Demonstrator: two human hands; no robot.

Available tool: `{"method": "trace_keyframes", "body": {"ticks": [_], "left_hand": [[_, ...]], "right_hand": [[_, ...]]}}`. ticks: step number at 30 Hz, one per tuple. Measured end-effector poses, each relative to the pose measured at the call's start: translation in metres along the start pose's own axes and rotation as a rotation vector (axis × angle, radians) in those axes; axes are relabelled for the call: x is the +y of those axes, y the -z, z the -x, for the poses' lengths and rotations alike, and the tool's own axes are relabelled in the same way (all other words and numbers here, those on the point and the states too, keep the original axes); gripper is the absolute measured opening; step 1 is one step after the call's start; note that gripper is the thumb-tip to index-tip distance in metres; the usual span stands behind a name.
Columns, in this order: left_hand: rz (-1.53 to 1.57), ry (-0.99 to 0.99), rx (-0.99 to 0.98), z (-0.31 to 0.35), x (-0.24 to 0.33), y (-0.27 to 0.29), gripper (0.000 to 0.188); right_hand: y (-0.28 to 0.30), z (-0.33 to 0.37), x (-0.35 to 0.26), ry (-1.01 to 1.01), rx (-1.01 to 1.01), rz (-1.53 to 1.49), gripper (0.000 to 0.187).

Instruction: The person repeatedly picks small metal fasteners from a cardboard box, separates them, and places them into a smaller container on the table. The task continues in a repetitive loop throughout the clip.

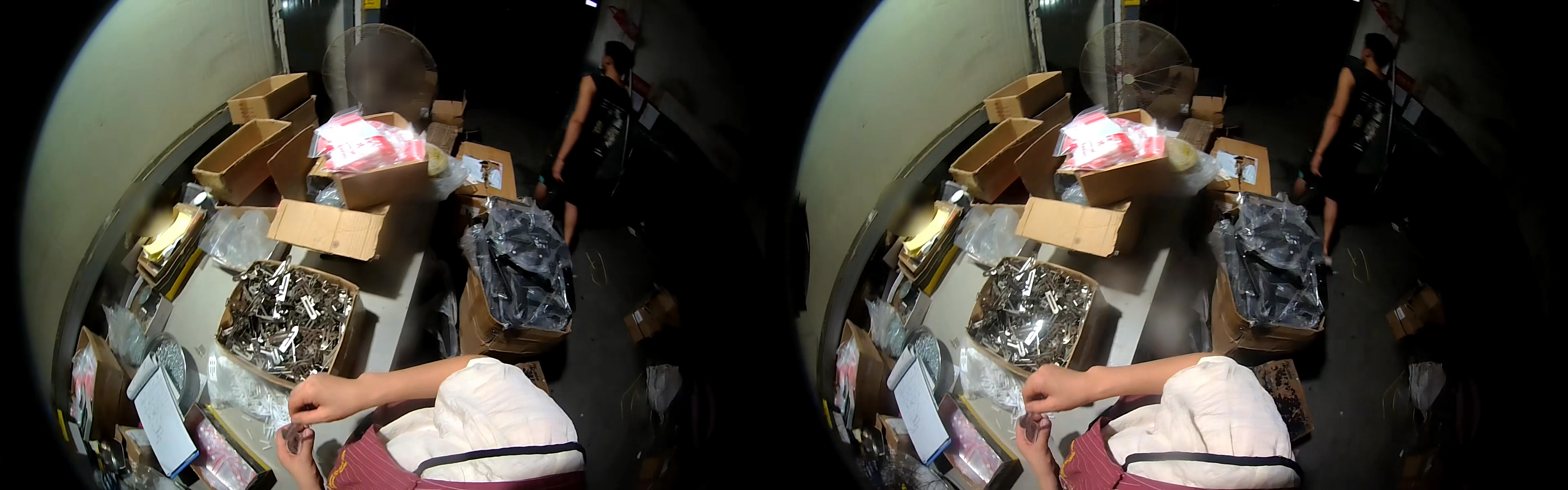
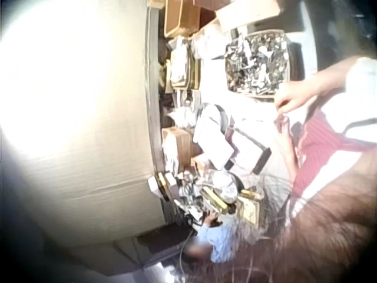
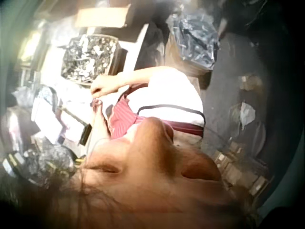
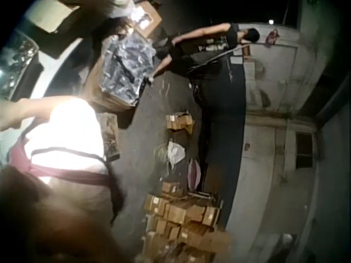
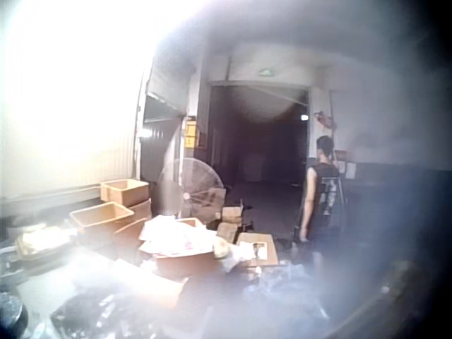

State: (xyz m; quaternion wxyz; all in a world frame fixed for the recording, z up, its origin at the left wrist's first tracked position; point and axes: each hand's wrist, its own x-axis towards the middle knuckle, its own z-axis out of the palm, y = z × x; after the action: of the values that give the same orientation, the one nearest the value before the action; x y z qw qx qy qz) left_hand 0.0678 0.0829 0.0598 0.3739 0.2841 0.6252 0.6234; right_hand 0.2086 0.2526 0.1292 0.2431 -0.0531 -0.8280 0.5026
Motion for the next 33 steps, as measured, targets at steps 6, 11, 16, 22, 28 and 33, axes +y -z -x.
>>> {"method": "trace_keyframes", "body": {"ticks": [6,11,16,22,28,33], "left_hand": [[-0.410,-0.165,-0.033,-0.008,-0.008,-0.001,0.023],[-0.191,-0.184,-0.115,-0.011,-0.008,-0.008,0.028],[0.096,-0.001,-0.230,-0.006,0.012,-0.003,0.042],[0.065,-0.159,-0.047,-0.004,0.007,0.015,0.030],[-0.036,-0.292,0.137,0.011,0.038,0.008,0.016],[0.052,-0.276,0.234,0.016,0.050,-0.006,0.012]], "right_hand": [[0.005,-0.001,-0.006,-0.183,-0.232,0.142,0.032],[-0.002,-0.007,-0.007,-0.008,-0.431,-0.002,0.022],[0.002,-0.008,-0.002,0.364,-0.265,0.280,0.014],[-0.005,-0.018,0.008,0.395,-0.102,0.205,0.018],[-0.014,-0.018,-0.002,0.288,-0.045,0.357,0.017],[-0.021,-0.017,-0.004,0.288,-0.011,0.300,0.018]]}}
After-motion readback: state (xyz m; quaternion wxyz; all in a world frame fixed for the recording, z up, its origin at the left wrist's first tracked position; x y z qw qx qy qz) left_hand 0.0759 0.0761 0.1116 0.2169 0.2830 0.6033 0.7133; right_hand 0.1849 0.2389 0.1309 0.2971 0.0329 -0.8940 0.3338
